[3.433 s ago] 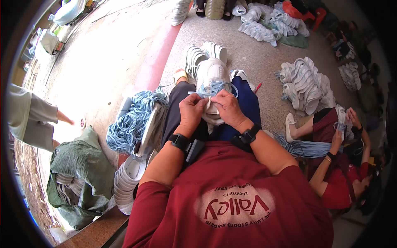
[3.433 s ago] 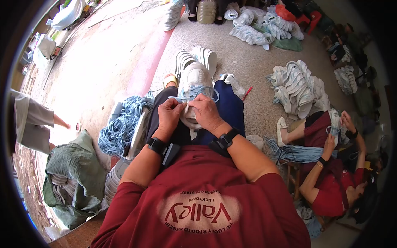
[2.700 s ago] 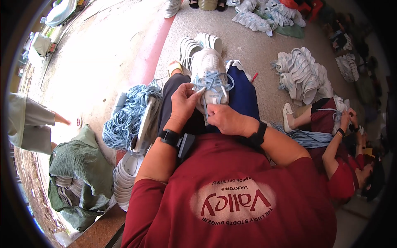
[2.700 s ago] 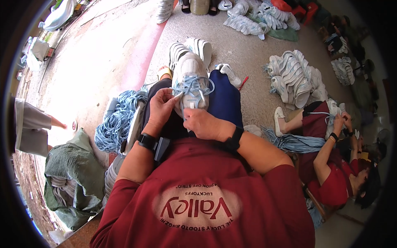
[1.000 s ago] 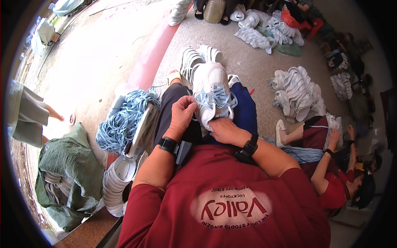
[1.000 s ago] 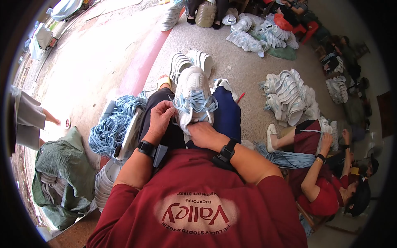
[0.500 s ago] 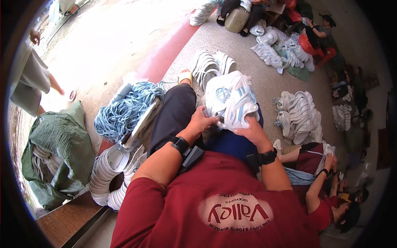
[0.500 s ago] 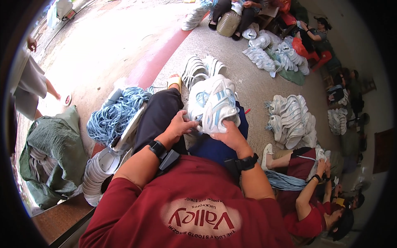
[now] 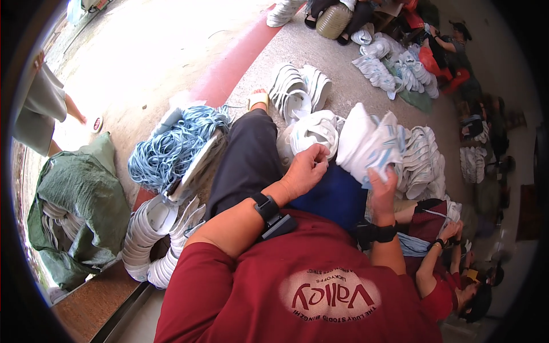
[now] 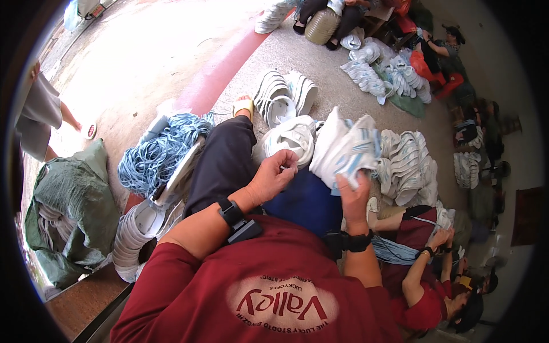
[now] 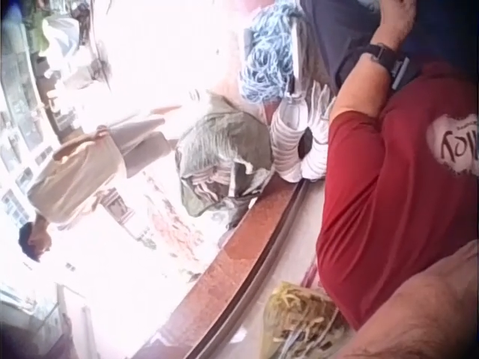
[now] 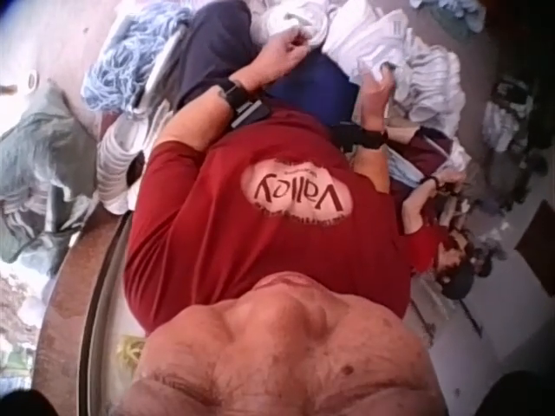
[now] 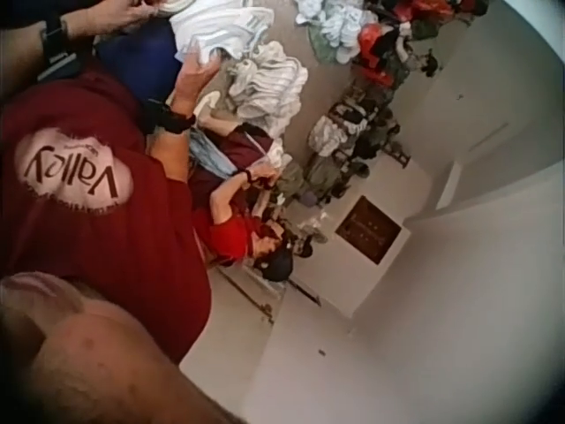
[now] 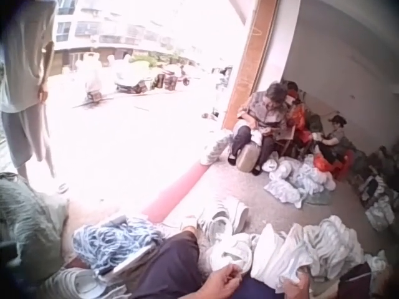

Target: Lacing white athletic shoes in a manufacturing or assembly setting.

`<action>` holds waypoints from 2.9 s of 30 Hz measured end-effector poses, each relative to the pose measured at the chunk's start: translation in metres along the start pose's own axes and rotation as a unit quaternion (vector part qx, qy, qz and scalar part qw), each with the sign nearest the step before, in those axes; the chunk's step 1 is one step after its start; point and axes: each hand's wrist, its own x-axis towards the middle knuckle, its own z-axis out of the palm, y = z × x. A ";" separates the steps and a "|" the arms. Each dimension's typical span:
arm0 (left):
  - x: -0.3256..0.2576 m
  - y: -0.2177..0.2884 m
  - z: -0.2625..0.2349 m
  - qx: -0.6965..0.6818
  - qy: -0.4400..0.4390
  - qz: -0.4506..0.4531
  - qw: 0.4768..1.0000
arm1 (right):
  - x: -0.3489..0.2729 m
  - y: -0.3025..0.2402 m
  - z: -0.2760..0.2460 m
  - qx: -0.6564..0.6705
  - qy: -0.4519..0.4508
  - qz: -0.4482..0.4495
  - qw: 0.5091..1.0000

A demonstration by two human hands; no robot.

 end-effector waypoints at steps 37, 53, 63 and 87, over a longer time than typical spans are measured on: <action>0.003 0.071 -0.063 0.390 0.142 0.324 0.850 | 0.007 -0.046 -0.005 -0.346 -0.184 -0.268 0.880; -0.034 0.095 -0.003 0.565 -0.061 0.285 0.772 | 0.012 0.049 0.058 -0.214 -0.197 -0.187 0.938; 0.008 0.003 0.001 0.707 -0.269 0.044 0.653 | 0.029 0.057 0.090 -0.154 -0.048 -0.168 0.973; 0.022 0.000 -0.025 0.537 0.080 0.293 0.787 | 0.004 0.051 0.059 -0.233 -0.181 -0.173 0.939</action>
